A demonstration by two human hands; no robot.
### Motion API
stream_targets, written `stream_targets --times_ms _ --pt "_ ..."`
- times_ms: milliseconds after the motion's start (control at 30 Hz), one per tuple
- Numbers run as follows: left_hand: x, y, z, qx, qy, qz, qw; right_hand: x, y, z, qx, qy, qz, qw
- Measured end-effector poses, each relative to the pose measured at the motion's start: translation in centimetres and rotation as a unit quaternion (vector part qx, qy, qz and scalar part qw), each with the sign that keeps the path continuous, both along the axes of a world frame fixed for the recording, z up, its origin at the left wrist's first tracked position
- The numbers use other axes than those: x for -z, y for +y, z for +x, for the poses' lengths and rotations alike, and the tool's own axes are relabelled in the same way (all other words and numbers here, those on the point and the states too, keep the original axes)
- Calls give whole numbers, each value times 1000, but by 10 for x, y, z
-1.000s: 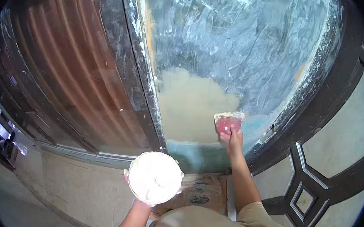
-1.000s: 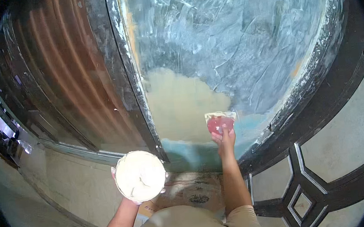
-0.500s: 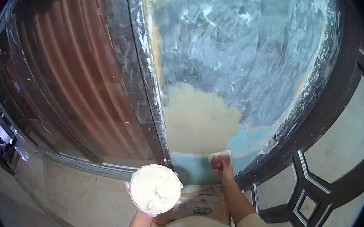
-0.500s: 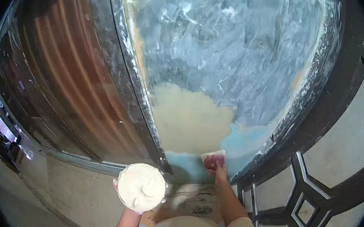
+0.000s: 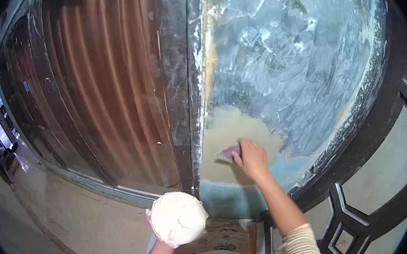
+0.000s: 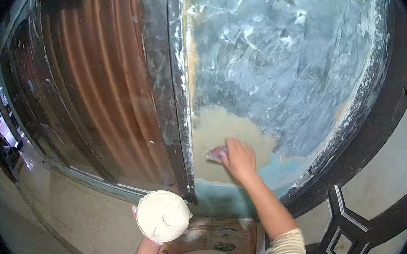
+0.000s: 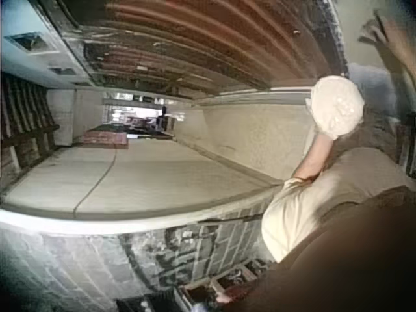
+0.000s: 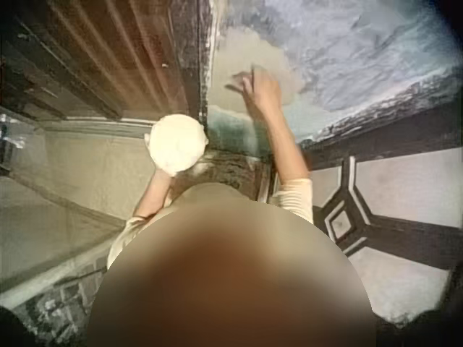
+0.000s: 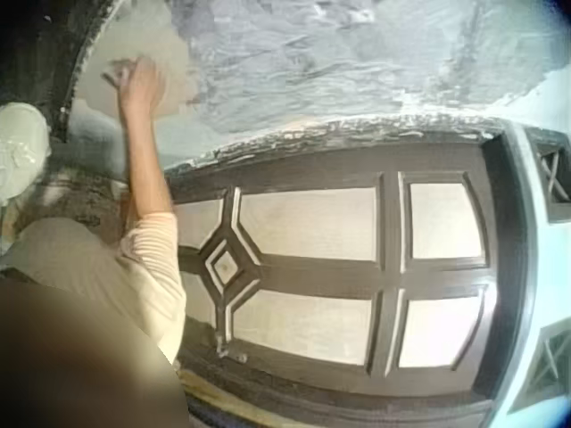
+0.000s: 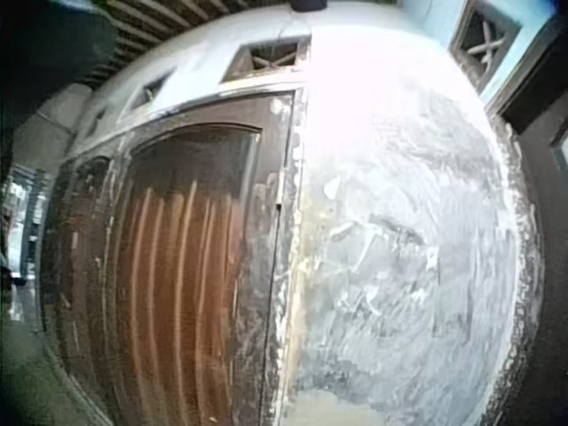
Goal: The person applies plaster from a bowl onto a wall using a putty knife.
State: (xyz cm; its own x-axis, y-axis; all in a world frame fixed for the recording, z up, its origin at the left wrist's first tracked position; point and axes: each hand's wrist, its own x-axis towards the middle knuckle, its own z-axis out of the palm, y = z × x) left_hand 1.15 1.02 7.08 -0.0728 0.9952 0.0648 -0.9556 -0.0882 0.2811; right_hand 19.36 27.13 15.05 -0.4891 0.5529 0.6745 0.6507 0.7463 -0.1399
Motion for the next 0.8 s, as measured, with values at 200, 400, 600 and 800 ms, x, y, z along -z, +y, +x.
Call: stream_targets --times_ms 200,400,600,800 --pt "-2 -15 -14 16 -251 101 962 -71 20 -58 81 -189 169 964" --pt "-4 -26 -33 41 -213 169 962 -129 29 -72 146 -180 246 941" --pt "23 -34 -62 6 -204 32 978 -126 4 -58 148 -144 244 948" --pt "46 -32 -74 -67 -4 -31 997 -84 21 -58 84 -251 284 922"
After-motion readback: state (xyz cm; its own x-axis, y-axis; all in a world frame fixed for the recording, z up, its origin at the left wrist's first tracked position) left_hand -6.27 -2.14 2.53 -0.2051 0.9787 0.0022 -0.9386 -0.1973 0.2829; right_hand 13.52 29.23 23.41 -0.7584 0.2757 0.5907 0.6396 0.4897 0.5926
